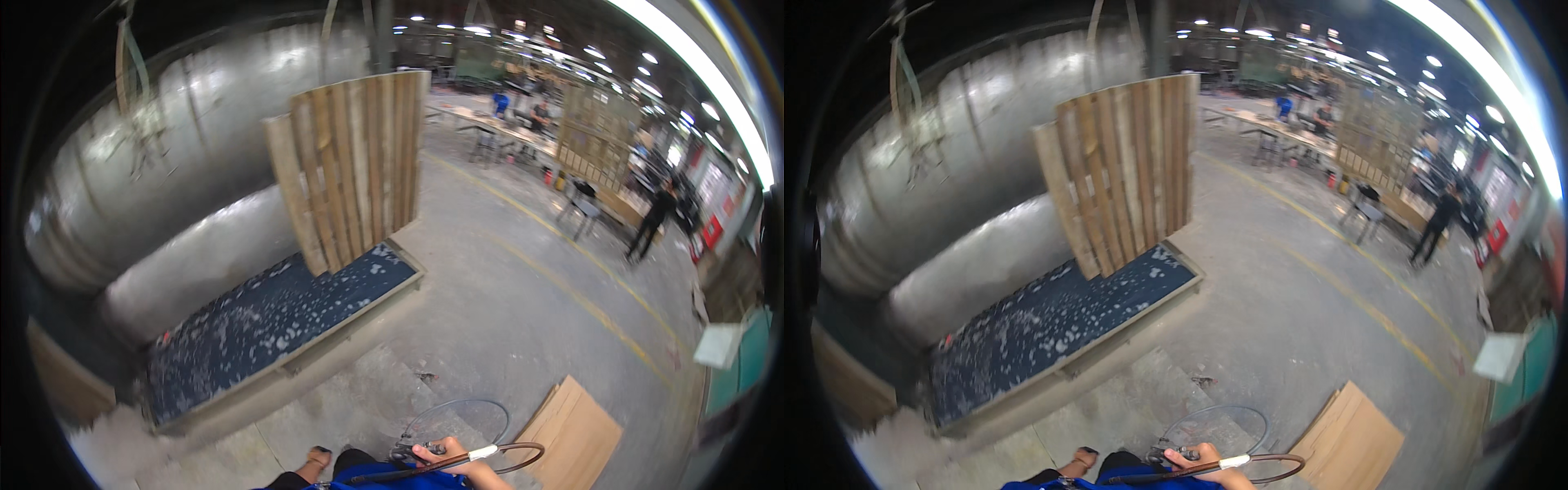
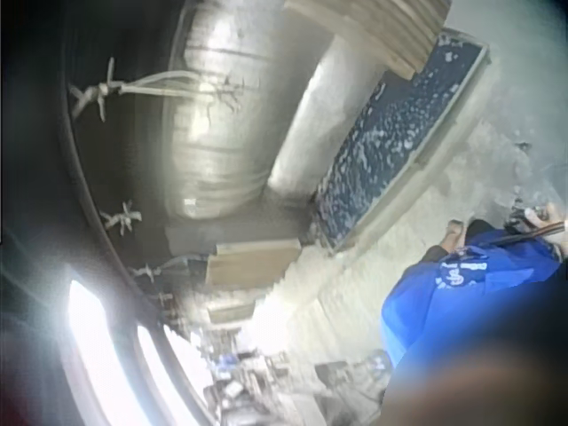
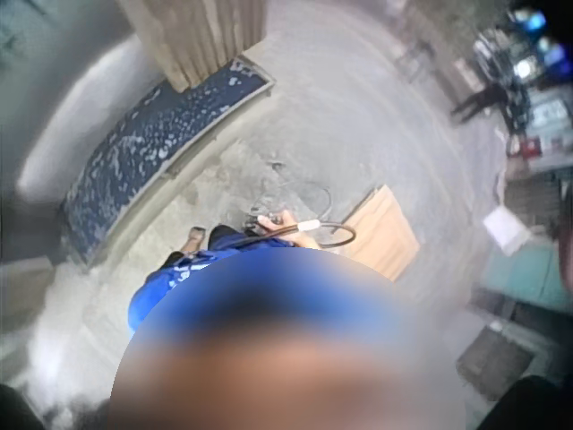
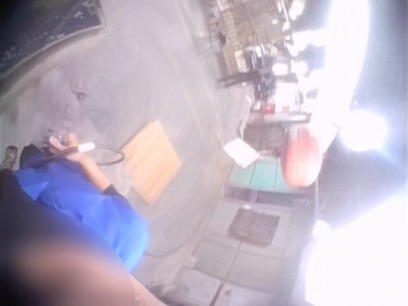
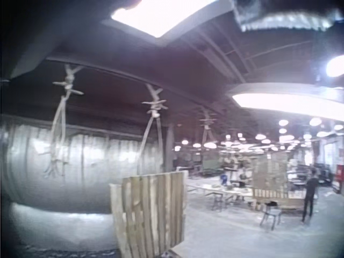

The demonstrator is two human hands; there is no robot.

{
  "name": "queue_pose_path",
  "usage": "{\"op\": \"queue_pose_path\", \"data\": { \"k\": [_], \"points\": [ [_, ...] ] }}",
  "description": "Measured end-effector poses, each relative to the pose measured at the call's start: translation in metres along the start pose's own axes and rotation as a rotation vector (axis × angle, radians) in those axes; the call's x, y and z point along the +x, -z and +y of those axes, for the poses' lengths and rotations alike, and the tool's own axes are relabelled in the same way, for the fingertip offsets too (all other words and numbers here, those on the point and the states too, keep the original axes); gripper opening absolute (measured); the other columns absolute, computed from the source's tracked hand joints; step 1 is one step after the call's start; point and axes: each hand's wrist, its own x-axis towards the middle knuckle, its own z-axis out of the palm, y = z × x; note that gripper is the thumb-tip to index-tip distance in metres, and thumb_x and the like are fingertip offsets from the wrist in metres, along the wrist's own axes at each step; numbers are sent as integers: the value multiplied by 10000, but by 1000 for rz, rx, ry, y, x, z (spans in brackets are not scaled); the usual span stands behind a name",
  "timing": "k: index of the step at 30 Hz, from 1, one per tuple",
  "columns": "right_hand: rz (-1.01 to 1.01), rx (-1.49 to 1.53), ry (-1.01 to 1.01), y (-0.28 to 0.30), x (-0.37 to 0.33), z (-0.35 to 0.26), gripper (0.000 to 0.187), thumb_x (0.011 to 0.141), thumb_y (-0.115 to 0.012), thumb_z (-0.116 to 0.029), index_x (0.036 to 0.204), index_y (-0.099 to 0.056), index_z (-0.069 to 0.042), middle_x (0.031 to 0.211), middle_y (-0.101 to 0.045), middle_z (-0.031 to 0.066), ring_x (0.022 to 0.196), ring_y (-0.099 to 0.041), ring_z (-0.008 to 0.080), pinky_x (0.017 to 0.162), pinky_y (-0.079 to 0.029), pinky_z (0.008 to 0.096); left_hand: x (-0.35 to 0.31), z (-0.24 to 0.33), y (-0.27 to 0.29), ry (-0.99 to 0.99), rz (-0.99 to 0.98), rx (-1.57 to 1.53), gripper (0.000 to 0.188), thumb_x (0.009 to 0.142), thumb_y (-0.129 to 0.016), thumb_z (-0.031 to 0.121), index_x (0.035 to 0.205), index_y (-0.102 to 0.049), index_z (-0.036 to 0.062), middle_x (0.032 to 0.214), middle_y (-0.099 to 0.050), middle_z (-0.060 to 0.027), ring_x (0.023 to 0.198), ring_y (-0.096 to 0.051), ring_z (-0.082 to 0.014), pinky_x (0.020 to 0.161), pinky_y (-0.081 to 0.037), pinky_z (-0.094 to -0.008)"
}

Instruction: The person uses a spray gun to apply a coating to hanging wooden slatted panels in a factory. They repeatedly pick up each panel, spray both sides, and return it to the hanging rack, working through multiple units in sequence.

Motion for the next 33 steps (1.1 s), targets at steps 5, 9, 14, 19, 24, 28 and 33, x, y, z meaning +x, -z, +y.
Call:
{"op": "queue_pose_path", "data": {
  "k": [5,9,14,19,24,28,33],
  "points": [
    [-114,56,95,3,6,-7,531,947,-682,-554,823,-795,-51,718,-726,20,691,-648,101,664,-517,291,-18,-65,15,308,113,-227,462,876,-606,330,1149,-725,-23,1238,-685,-247,1216,-643,-356,1020,-514,-429],
    [-218,-138,244,-6,17,-23,599,940,-639,-631,818,-787,-64,719,-716,15,688,-638,108,638,-511,305,-48,-58,12,393,203,-319,391,858,-603,318,1020,-755,-4,1079,-734,-243,1060,-720,-352,891,-571,-443],
    [-373,-272,284,-36,43,-49,606,939,-632,-641,812,-784,-67,717,-713,14,679,-632,111,630,-509,306,-102,-28,-9,316,165,-318,475,870,-605,359,1209,-709,43,1263,-680,-231,1198,-648,-384,1015,-522,-472],
    [-434,-342,290,-60,55,-70,613,937,-626,-650,807,-780,-71,714,-710,13,669,-627,114,622,-506,308,-139,-22,1,301,48,-279,472,870,-636,338,1258,-704,77,1323,-667,-184,1219,-638,-386,1015,-524,-473],
    [-431,-363,254,-63,57,-72,620,935,-619,-659,801,-776,-75,711,-707,13,660,-622,116,614,-503,310,-139,-23,26,399,54,-306,468,830,-690,271,1267,-711,105,1350,-659,-161,1231,-644,-360,1002,-532,-487],
    [-426,-387,228,-63,62,-71,625,934,-613,-666,796,-773,-77,709,-705,12,652,-618,119,608,-501,311,-127,-14,39,354,74,-355,461,860,-644,221,1301,-685,93,1384,-634,-161,1248,-631,-367,1000,-530,-491],
    [-427,-425,208,-70,72,-74,632,932,-607,-675,790,-769,-81,707,-702,11,643,-612,122,600,-498,312,-110,-4,46,269,51,-360,486,888,-609,234,1351,-635,88,1409,-609,-168,1268,-613,-372,1008,-519,-497]
  ]
}}
